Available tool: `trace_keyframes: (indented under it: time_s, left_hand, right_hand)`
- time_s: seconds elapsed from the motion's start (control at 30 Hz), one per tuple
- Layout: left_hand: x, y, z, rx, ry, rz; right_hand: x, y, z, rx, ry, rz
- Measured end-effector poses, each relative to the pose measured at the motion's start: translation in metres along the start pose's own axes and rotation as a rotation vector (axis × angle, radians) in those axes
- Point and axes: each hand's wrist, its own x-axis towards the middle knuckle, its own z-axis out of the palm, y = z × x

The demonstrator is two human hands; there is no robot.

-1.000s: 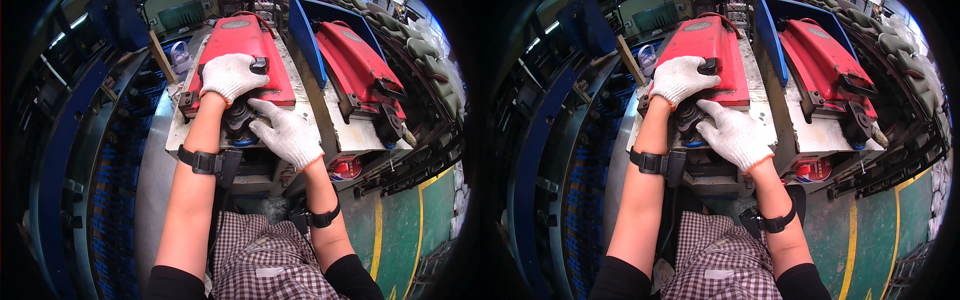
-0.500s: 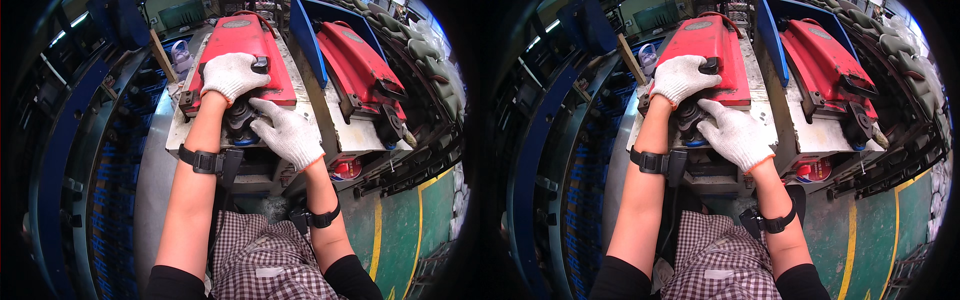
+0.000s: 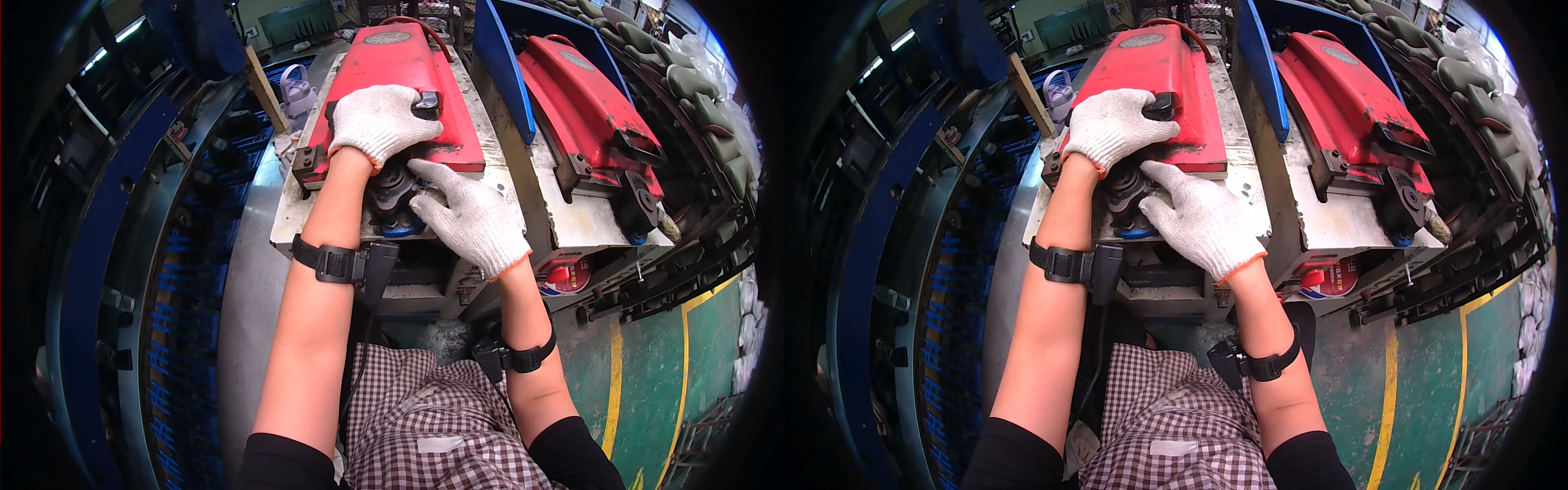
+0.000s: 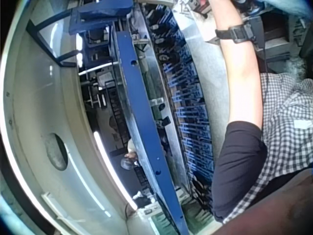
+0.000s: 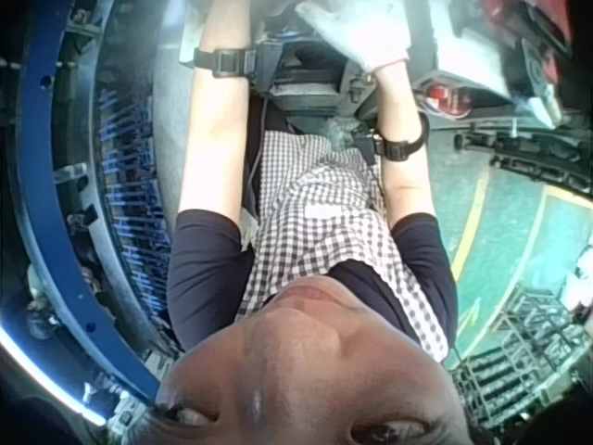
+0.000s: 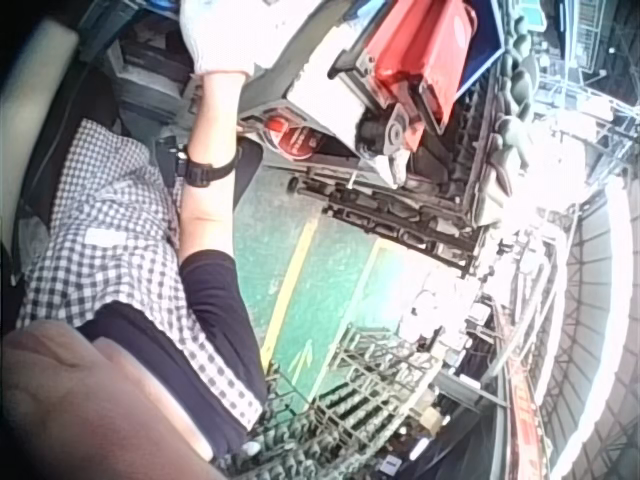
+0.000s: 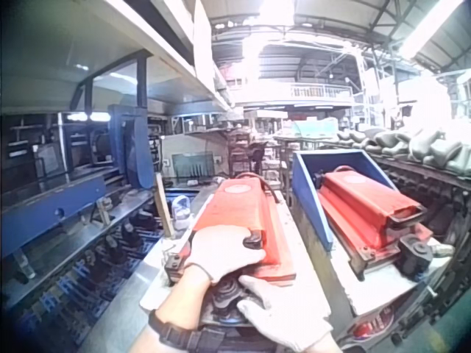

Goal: Operating a pneumatic sole-attaching press machine to bond shoe soles to uppers.

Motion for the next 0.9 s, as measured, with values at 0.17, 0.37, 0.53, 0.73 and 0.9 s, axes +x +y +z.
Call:
trace_keyframes:
  time_s: [0.17, 0.37, 0.53, 0.73, 0.9]
  left_hand:
    - [0.0004, -0.0003, 0.0012, 0.005, 0.001, -0.002]
    - [0.0010, -0.0006, 0.0013, 0.012, 0.004, 0.005]
    - [0.0005, -0.0005, 0.0012, -0.008, 0.000, 0.009]
    - [0.0003, -0.0004, 0.0013, -0.001, 0.005, 0.003]
    - [-0.0001, -0.0002, 0.0006, -0.002, 0.001, -0.001]
  right_hand:
    - [0.0002, 0.0014, 0.0010, -0.008, -0.004, 0.009]
    - [0.0006, -0.0004, -0.0005, 0.004, -0.011, 0.010]
    - [0.0007, -0.0032, -0.0029, -0.013, -0.049, 0.056]
    - [0.0006, -0.0031, -0.0032, -0.005, -0.051, 0.059]
    - [0.0011, -0.0006, -0.0006, 0.007, -0.037, 0.041]
